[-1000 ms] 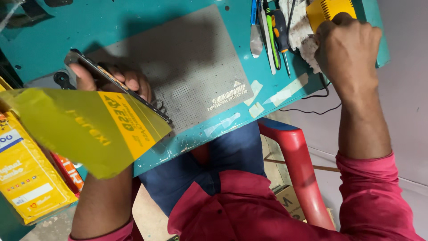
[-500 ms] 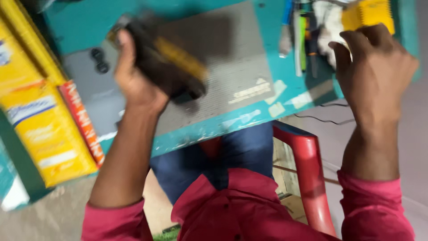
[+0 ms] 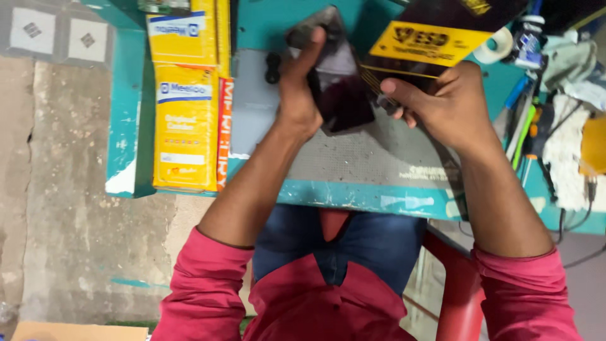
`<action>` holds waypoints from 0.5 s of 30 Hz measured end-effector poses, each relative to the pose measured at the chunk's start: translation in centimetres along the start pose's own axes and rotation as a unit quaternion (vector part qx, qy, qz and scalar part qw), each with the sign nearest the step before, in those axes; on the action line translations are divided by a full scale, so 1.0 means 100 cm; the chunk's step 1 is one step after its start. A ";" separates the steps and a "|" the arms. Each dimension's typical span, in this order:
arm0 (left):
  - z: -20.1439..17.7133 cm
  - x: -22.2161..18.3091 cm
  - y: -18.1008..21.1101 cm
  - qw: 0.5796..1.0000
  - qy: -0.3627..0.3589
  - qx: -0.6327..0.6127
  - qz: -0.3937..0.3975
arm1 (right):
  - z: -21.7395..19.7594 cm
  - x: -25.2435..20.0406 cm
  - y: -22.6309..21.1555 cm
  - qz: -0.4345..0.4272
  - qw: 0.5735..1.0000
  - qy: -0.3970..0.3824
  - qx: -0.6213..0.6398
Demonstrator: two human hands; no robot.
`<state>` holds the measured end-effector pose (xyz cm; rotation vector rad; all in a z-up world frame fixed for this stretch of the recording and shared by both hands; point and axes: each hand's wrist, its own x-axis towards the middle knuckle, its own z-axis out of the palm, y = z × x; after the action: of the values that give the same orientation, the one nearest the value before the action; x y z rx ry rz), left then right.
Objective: The person cleans the edges of a smartphone with a small tool, applies adhesive from a bottle along the screen perimeter, and presses a new screen assembly onto the phone. They then use a heat gun and a prying tool to separate and remove the old screen, exposing the internal components.
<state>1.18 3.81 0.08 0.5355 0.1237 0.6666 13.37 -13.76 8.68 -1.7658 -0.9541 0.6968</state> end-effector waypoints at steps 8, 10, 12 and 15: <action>0.021 -0.009 0.016 0.996 0.008 0.073 -0.041 | 0.014 0.008 -0.018 0.013 0.996 -0.002 0.088; 0.022 -0.013 0.017 0.995 -0.020 0.078 -0.060 | 0.019 0.004 -0.016 0.032 0.991 0.018 0.132; 0.023 -0.011 0.019 0.992 -0.047 0.104 -0.047 | 0.022 0.004 -0.011 0.039 0.983 0.034 0.178; 0.026 -0.013 0.020 0.987 -0.046 0.147 -0.038 | 0.028 0.003 0.000 0.041 0.971 0.052 0.232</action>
<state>-0.21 3.25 3.25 0.8401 0.1557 0.5516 11.32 -12.21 7.65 -1.4147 -0.5900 0.7975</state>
